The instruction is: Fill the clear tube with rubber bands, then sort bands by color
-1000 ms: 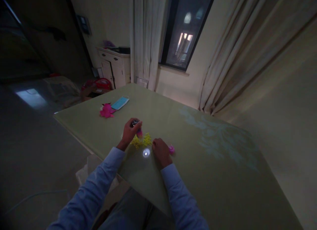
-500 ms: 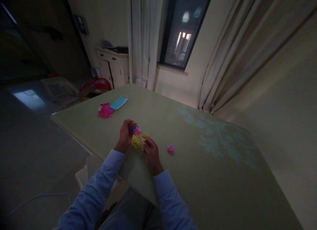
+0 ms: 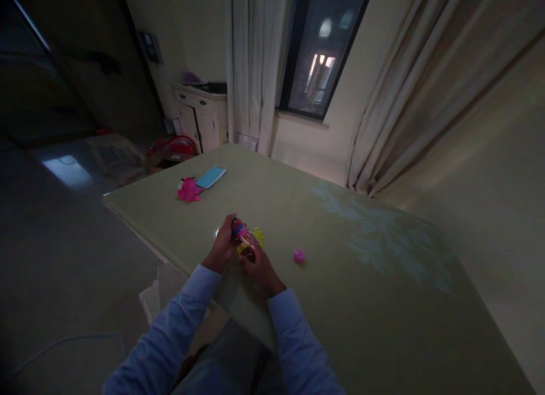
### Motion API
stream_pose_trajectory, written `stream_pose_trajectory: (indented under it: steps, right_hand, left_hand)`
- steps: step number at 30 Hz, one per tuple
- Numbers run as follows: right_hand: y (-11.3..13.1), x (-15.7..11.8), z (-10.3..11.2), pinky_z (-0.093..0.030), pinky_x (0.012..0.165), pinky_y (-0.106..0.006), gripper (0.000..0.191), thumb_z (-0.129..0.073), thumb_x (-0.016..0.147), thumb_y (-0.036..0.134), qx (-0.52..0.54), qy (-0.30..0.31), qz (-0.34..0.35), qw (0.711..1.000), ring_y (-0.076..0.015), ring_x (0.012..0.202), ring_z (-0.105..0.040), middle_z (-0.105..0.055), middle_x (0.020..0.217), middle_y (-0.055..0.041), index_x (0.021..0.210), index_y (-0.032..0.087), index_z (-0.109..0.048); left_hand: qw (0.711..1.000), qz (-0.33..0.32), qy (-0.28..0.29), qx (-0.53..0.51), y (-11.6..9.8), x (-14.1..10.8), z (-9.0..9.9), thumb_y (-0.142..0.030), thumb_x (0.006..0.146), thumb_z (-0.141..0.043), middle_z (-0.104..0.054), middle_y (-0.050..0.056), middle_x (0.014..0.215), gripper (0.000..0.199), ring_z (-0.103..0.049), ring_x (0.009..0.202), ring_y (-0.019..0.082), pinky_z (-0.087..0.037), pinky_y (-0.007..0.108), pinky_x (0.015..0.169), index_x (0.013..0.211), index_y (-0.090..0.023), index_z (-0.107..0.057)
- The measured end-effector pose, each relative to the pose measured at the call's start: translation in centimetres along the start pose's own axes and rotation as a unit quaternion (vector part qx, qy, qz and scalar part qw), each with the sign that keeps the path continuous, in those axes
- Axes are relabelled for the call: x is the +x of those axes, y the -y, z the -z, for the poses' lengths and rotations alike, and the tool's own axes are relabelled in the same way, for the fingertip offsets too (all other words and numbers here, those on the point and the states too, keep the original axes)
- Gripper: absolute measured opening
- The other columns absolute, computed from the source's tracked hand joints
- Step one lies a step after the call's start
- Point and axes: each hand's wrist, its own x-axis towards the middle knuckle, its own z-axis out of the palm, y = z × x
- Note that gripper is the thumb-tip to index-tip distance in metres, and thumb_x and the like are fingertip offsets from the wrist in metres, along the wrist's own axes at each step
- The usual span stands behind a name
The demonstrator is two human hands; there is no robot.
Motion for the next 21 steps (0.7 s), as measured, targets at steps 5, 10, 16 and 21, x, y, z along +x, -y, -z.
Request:
stream_pose_trajectory:
  steps: [5,10,16,21]
  right_hand:
    - [-0.3,-0.4,-0.6,-0.045,0.045,-0.022,0.084,-0.069,0.084,0.039,0.061,0.038,-0.06,0.996,-0.0092,0.053,-0.049,-0.064,0.1,-0.0042,0.154,0.033,-0.025]
    - [-0.3,-0.4,-0.2,-0.051,0.052,-0.024,0.069,-0.064,0.088,0.039,0.025,0.042,-0.018,0.999,-0.013,0.065,-0.058,-0.067,0.111,-0.007,0.151,0.031,-0.035]
    - [0.1,-0.3,0.9,-0.055,0.086,-0.037,0.053,-0.06,0.09,0.031,-0.121,0.04,0.048,0.991,-0.0234,0.099,-0.065,-0.067,0.124,-0.0096,0.142,0.023,-0.052]
    - [0.5,-0.6,1.1,-0.052,0.092,-0.041,0.046,-0.052,0.091,0.023,-0.215,0.043,0.091,0.971,-0.0252,0.104,-0.065,-0.069,0.122,-0.0117,0.137,0.02,-0.057]
  left_hand:
    - [0.998,-0.06,0.006,0.017,0.2,-0.2,-0.1,-0.045,0.065,-0.072,-0.056,-0.005,0.055,0.033,-0.051,0.047,0.009,-0.039,0.022,0.048,0.068,-0.019,-0.052]
    - [0.997,-0.07,0.002,0.043,0.2,-0.2,0.1,-0.049,0.064,-0.071,-0.057,-0.003,0.056,0.036,-0.053,0.047,0.01,-0.041,0.023,0.049,0.066,-0.018,-0.053]
    - [0.998,-0.057,-0.027,0.031,0.9,0.1,0.7,-0.048,0.068,-0.067,-0.058,-0.003,0.055,0.033,-0.054,0.048,0.012,-0.043,0.025,0.05,0.067,-0.018,-0.053]
    - [0.997,-0.05,-0.057,0.021,1.1,0.7,0.9,-0.048,0.067,-0.066,-0.06,-0.002,0.056,0.033,-0.055,0.046,0.012,-0.044,0.026,0.05,0.073,-0.017,-0.056]
